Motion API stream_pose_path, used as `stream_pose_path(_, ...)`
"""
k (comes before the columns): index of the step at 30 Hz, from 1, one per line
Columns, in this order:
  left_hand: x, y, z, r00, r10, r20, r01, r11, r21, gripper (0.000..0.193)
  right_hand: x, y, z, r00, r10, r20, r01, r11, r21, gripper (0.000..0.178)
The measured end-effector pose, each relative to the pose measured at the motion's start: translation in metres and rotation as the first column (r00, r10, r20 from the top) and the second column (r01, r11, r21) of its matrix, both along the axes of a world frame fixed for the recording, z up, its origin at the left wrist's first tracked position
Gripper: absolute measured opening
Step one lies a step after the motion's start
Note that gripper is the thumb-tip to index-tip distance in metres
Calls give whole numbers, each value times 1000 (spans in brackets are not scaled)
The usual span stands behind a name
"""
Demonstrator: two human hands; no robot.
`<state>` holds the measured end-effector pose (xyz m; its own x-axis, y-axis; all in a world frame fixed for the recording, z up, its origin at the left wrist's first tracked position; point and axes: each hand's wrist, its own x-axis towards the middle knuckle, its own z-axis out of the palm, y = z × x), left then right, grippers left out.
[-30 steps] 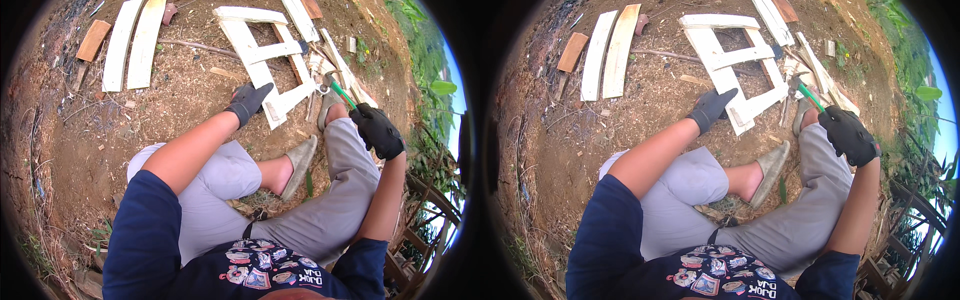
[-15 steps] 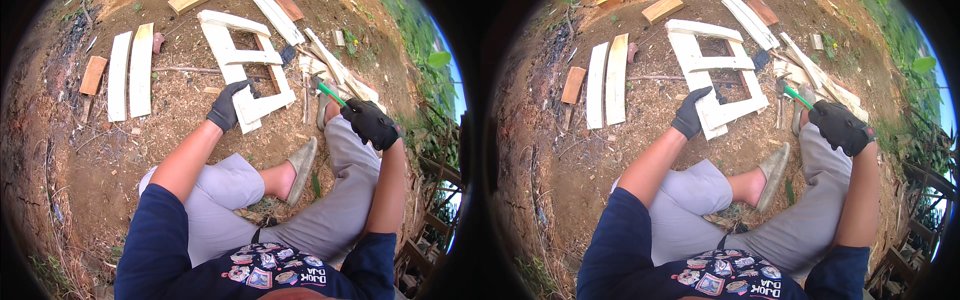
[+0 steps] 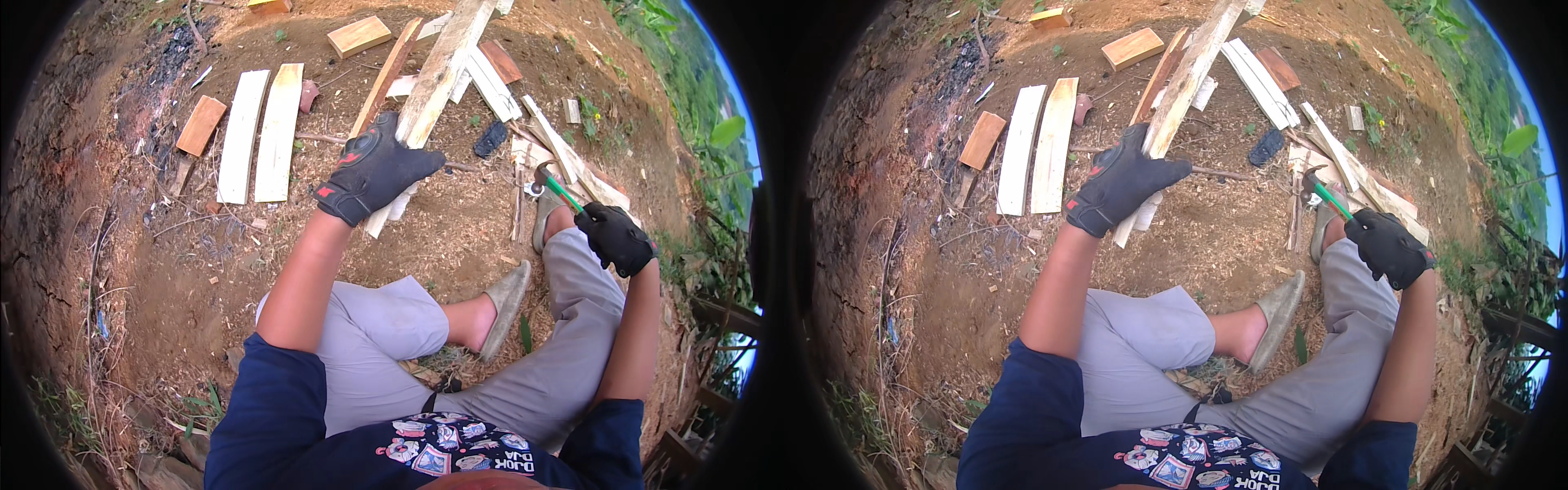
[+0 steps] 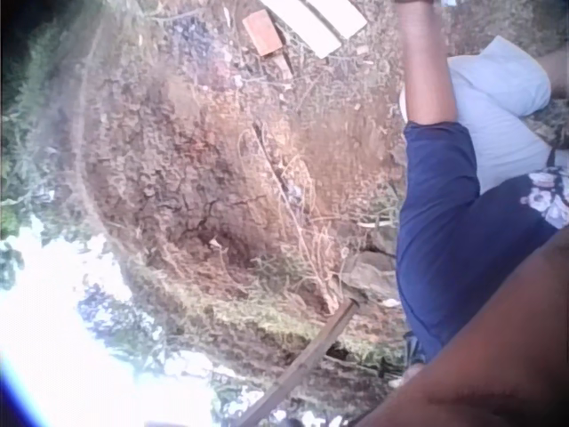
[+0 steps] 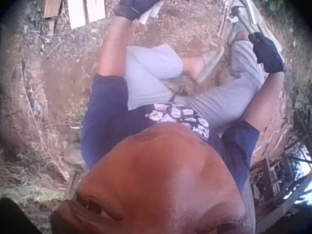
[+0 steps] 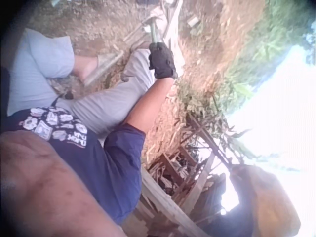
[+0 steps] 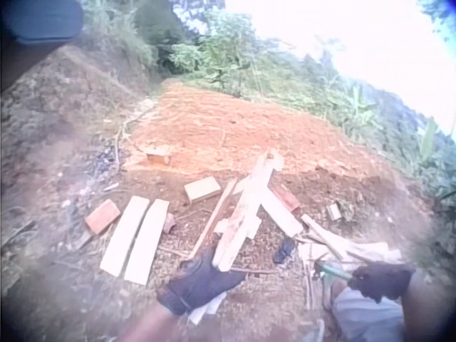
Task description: The person sits on the ground and assembles a white wooden frame using a hammer. They position the frame pieces and strike them to secure the joints, occasionally adjusting the frame's orientation.
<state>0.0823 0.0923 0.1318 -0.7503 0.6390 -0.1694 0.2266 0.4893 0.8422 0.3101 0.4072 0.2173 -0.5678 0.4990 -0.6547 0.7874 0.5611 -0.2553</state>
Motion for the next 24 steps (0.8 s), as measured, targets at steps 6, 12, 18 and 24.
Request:
stream_pose_path(6, 17, -4, -99, 923, 109, -368, -137, 989, -50, 60, -9, 7, -21, 978, -167, -124, 174, 984, 46, 33)
stream_pose_path(12, 38, 26, -154, 905, -86, -416, -74, 933, -353, 68, -7, 30, -30, 925, -331, -185, 330, 943, -36, 30)
stream_pose_path(18, 49, 27, -189, 905, -179, -385, -15, 892, -452, 80, -12, 25, -28, 938, -289, -189, 278, 957, -86, 34)
stream_pose_path(24, 38, 37, -182, 956, -250, -151, 139, 845, -517, 94, -2, 36, -27, 923, -328, -201, 304, 942, -142, 35)
